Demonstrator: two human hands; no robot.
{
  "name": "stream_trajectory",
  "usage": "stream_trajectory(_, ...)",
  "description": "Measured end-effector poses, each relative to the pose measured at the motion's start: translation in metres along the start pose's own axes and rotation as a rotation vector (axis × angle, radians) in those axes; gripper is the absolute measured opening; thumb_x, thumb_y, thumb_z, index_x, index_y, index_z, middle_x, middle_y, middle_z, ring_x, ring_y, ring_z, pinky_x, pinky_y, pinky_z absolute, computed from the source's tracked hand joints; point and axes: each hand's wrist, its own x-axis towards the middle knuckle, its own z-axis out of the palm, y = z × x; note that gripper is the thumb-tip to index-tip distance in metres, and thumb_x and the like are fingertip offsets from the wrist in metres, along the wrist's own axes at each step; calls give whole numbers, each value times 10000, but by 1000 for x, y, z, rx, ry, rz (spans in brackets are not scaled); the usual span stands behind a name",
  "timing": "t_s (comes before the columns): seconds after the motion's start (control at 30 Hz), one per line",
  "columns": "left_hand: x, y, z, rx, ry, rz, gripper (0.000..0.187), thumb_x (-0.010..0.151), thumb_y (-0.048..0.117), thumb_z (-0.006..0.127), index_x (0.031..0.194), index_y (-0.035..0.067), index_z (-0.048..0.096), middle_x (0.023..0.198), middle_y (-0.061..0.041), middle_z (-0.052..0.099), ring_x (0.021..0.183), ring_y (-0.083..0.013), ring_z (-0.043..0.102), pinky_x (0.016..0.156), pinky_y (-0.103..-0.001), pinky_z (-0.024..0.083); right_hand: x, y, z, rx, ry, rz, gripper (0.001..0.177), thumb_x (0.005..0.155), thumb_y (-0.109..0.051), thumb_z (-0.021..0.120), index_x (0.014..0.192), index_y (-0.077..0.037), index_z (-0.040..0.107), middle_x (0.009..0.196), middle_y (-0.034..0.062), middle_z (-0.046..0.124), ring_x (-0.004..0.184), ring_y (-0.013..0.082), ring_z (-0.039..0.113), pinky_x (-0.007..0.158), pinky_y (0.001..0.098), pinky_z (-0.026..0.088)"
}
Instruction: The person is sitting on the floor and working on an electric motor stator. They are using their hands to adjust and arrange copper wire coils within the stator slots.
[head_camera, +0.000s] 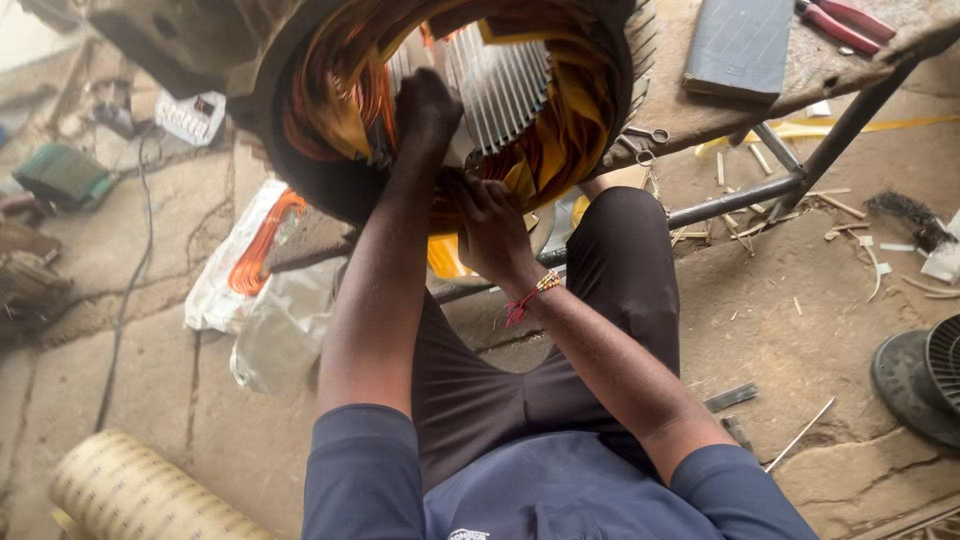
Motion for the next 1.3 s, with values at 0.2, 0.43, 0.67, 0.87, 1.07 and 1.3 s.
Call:
stream_trajectory(0.2, -8, -28, 18, -227, -163, -70, 119, 757, 43, 712, 817, -28, 637, 828, -189, 726, 750, -303, 762, 627, -440, 583, 0, -2, 7, -66, -27, -154, 482, 753, -30, 628, 1214, -149, 703, 1349, 105, 659, 1154, 312, 617, 960, 449, 457)
stream_trajectory(0.43, -43, -6, 27, 82, 315, 281, 896, 664, 338, 837, 1391, 4, 435, 1137, -283, 639, 947, -440, 679, 730, -520, 573, -3, 3, 15, -129, -58, -95, 387, 861, -59, 629, 1242, 4, 608, 1264, 236, 626, 1158, 429, 557, 1022, 526, 425)
stream_trajectory(0.67, -182, 10, -41, -480, 667, 256, 389, 891, 112, 683, 1262, 99, 568, 1168, -149, 630, 1087, -355, 636, 968, -444, 545, 6, -6, 5, -11, -76, -167, 511, 970, -191, 687, 1401, 52, 557, 1395, 242, 584, 1260, 421, 542, 1083, 519, 391)
stream_trajectory(0.87, -235, -8, -62, -687, 532, 1, 366, 954, 32, 681, 1307, -18, 595, 1177, -144, 693, 1095, -237, 705, 985, -342, 582, 6, 0, 10, -37, -73, -50, 427, 1025, -88, 579, 1438, 15, 545, 1470, 193, 584, 1269, 389, 565, 1135, 479, 406)
stream_trajectory(1.07, -225, -14, -44, -868, 355, -125, 523, 1030, 107, 628, 1481, -85, 443, 1238, -171, 720, 1151, -200, 725, 1013, -322, 605, 4, 3, 12, -114, -90, -32, 411, 1034, -96, 587, 1431, 6, 550, 1445, 183, 596, 1265, 381, 572, 1141, 479, 400)
stream_trajectory(1.3, -201, -10, -38, -930, 314, -205, 422, 1042, 152, 644, 1390, -63, 540, 1124, -142, 745, 1040, -179, 737, 922, -304, 617, 5, 4, 13, -124, -87, -16, 400, 1059, -133, 583, 1434, 3, 552, 1442, 182, 598, 1297, 359, 577, 1166, 472, 398)
